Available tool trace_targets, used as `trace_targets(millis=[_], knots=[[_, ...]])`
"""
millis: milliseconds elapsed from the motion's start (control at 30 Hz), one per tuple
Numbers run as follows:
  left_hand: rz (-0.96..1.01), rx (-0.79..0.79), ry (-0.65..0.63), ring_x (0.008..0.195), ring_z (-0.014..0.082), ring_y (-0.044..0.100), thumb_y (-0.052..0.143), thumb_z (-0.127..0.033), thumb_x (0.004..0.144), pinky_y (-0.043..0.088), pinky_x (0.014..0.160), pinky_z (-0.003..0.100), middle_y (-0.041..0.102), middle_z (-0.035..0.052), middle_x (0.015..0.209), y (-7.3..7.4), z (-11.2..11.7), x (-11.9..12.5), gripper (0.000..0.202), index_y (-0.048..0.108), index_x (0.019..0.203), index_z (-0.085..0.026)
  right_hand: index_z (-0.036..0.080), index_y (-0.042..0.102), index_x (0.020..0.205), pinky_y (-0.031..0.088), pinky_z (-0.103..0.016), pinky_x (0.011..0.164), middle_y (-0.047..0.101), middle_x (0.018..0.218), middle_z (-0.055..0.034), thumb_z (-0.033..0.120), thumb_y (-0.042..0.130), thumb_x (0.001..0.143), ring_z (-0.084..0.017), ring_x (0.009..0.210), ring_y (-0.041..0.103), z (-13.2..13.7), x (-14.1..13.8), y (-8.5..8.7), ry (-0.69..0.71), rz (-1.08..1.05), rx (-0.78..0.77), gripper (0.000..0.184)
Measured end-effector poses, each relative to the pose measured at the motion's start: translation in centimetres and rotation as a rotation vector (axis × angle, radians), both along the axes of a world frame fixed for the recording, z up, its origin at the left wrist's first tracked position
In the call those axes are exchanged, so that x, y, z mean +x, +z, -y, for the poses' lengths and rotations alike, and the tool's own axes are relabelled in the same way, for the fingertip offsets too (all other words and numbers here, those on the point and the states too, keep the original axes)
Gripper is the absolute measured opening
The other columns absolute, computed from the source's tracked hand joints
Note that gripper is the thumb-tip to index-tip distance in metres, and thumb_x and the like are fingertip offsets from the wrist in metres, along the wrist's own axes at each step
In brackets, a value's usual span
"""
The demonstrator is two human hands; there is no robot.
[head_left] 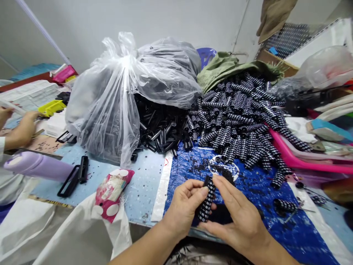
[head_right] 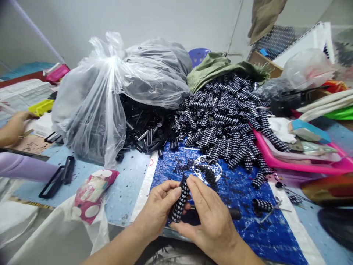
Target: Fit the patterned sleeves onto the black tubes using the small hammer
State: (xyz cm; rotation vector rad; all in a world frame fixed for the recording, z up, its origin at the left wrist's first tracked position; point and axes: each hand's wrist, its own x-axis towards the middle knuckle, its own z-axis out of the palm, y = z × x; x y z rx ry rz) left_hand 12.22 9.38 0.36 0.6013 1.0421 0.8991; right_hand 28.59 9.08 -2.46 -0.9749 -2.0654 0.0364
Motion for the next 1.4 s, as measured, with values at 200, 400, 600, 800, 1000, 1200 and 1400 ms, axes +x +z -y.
trace_targets(millis=[200, 400, 600, 800, 1000, 1200, 1400], knots=[[-0.435, 0.366, -0.026, 0.074, 0.0136, 0.061, 0.071, -0.039, 0.083, 0.047, 0.072, 0.026, 0.064, 0.0013, 0.082, -1.4, -0.9, -4.1, 0.026, 0.065, 0.094, -0.016, 0.007, 0.045, 0.142, 0.053, -0.045, 0.096, 0.059, 0.131, -0.0200, 0.041, 0.058, 0.096, -0.032, 0.123, 0.057, 0.5, 1.6, -3.1, 0.076, 0.153, -0.144, 0.058], [-1.078, 0.424, -0.324, 0.074, 0.0153, 0.055, 0.076, -0.030, 0.073, 0.038, 0.066, 0.025, 0.064, -0.0003, 0.078, -1.9, -3.2, -10.0, 0.017, 0.072, 0.084, -0.018, 0.014, 0.058, 0.114, 0.053, -0.031, 0.078, 0.064, 0.095, -0.0096, 0.018, 0.050, 0.099, -0.018, 0.084, 0.064, 0.9, 2.8, -3.2, 0.063, 0.129, -0.175, 0.017], [-0.952, 0.263, -0.427, 0.058, 0.0109, 0.041, 0.082, -0.043, 0.065, 0.027, 0.052, 0.023, 0.047, -0.0060, 0.062, -2.8, -4.1, -10.6, 0.033, 0.067, 0.078, -0.016, 0.017, 0.058, 0.115, 0.050, -0.024, 0.063, 0.063, 0.083, -0.0043, 0.018, 0.049, 0.100, -0.012, 0.067, 0.062, -0.8, 1.0, -2.1, 0.068, 0.022, -0.191, 0.017], [-0.930, 0.265, -0.488, 0.058, 0.0106, 0.041, 0.083, -0.041, 0.060, 0.028, 0.052, 0.023, 0.048, -0.0059, 0.062, -3.0, -5.0, -10.8, 0.036, 0.060, 0.071, -0.016, 0.017, 0.056, 0.113, 0.049, -0.023, 0.062, 0.062, 0.081, -0.0037, 0.017, 0.044, 0.101, -0.012, 0.066, 0.061, -0.7, -0.5, -0.8, 0.166, 0.007, -0.204, 0.018], [-0.967, 0.267, -0.557, 0.057, 0.0111, 0.040, 0.086, -0.043, 0.054, 0.027, 0.052, 0.024, 0.046, -0.0070, 0.059, -3.1, -6.1, -10.4, 0.044, 0.052, 0.067, -0.018, 0.017, 0.057, 0.108, 0.046, -0.025, 0.057, 0.059, 0.072, -0.0028, 0.020, 0.044, 0.102, -0.015, 0.062, 0.059, 0.6, -2.0, -0.7, 0.292, 0.149, -0.199, 0.014], [-1.128, 0.366, -0.533, 0.058, 0.0114, 0.037, 0.076, -0.023, 0.064, 0.022, 0.054, 0.026, 0.044, -0.0061, 0.061, -0.1, -4.6, -10.2, 0.028, 0.049, 0.066, -0.019, 0.016, 0.056, 0.116, 0.048, -0.025, 0.062, 0.061, 0.078, -0.0034, 0.018, 0.045, 0.101, -0.014, 0.067, 0.060, 0.4, -0.6, -1.5, 0.329, 0.079, -0.264, 0.018], [-0.845, 0.032, -0.995, 0.053, 0.0115, 0.041, 0.085, -0.036, 0.062, 0.026, 0.049, 0.024, 0.050, -0.0065, 0.060, 8.4, -0.8, -19.1, 0.034, 0.068, 0.087, -0.020, 0.019, 0.064, 0.105, 0.051, -0.028, 0.069, 0.065, 0.086, -0.0038, 0.028, 0.051, 0.100, -0.015, 0.072, 0.064, -0.3, 3.7, -3.7, 0.082, 0.158, -0.174, 0.016]])
